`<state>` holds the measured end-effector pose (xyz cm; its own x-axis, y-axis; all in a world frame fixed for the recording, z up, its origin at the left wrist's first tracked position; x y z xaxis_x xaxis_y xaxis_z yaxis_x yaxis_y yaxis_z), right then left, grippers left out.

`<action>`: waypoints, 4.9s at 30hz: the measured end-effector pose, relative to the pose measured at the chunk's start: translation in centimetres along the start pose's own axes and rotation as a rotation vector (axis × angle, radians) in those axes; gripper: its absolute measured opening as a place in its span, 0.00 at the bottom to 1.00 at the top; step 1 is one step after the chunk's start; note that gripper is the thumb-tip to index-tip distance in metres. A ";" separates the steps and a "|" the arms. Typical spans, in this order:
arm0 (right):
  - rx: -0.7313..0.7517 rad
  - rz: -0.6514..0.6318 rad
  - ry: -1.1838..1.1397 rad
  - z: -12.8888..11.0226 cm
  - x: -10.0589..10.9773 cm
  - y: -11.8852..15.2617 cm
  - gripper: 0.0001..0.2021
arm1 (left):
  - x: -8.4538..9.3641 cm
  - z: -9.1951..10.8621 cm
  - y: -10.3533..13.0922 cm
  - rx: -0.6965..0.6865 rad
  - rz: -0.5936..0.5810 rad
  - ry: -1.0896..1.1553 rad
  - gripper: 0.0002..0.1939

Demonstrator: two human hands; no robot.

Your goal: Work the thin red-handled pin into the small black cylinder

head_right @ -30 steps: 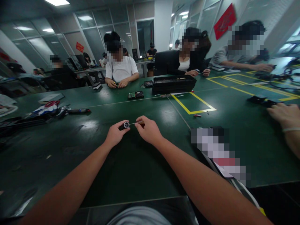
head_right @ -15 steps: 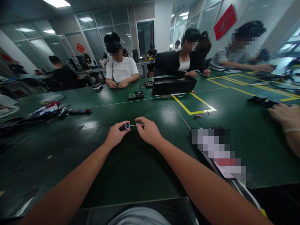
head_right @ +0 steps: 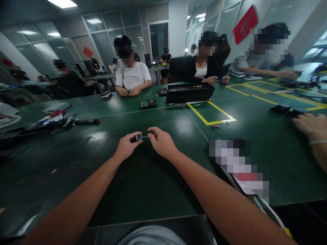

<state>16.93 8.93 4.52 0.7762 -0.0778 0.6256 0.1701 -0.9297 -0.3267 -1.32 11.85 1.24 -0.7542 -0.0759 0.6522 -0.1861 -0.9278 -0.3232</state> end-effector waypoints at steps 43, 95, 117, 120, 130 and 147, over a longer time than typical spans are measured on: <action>-0.119 -0.045 -0.062 0.9 0.0 -0.2 0.15 | 0.2 0.7 0.1 0.008 -0.003 -0.050 0.21; -0.104 0.212 -0.159 1.7 1.5 -0.1 0.19 | -0.3 2.0 0.2 -0.003 -0.042 -0.067 0.20; -0.094 0.076 -0.088 1.7 0.5 -0.1 0.19 | -0.2 1.2 0.2 -0.005 -0.012 -0.020 0.20; -0.112 0.107 -0.111 2.1 0.7 -0.1 0.17 | -0.3 1.4 0.3 0.004 -0.033 -0.020 0.20; -0.132 0.038 -0.082 2.4 0.0 -0.2 0.21 | 0.3 1.3 0.3 0.025 -0.004 -0.019 0.20; -0.162 0.130 -0.267 2.4 0.3 0.0 0.16 | -0.2 1.3 0.3 0.006 -0.024 -0.014 0.20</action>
<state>18.59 9.79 2.98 0.9204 -0.1223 0.3714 -0.0229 -0.9651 -0.2611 -0.47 11.13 1.89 -0.7410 -0.0586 0.6690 -0.2002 -0.9316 -0.3033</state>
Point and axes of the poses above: each hand's wrist, its own y-axis away from the middle knuckle, its own x-axis out of the back of the hand, z = x × y, the point moved 9 cm from there along -y, towards the middle knuckle, and after that the axes turned 3 degrees about y, right-handed, at the moved point
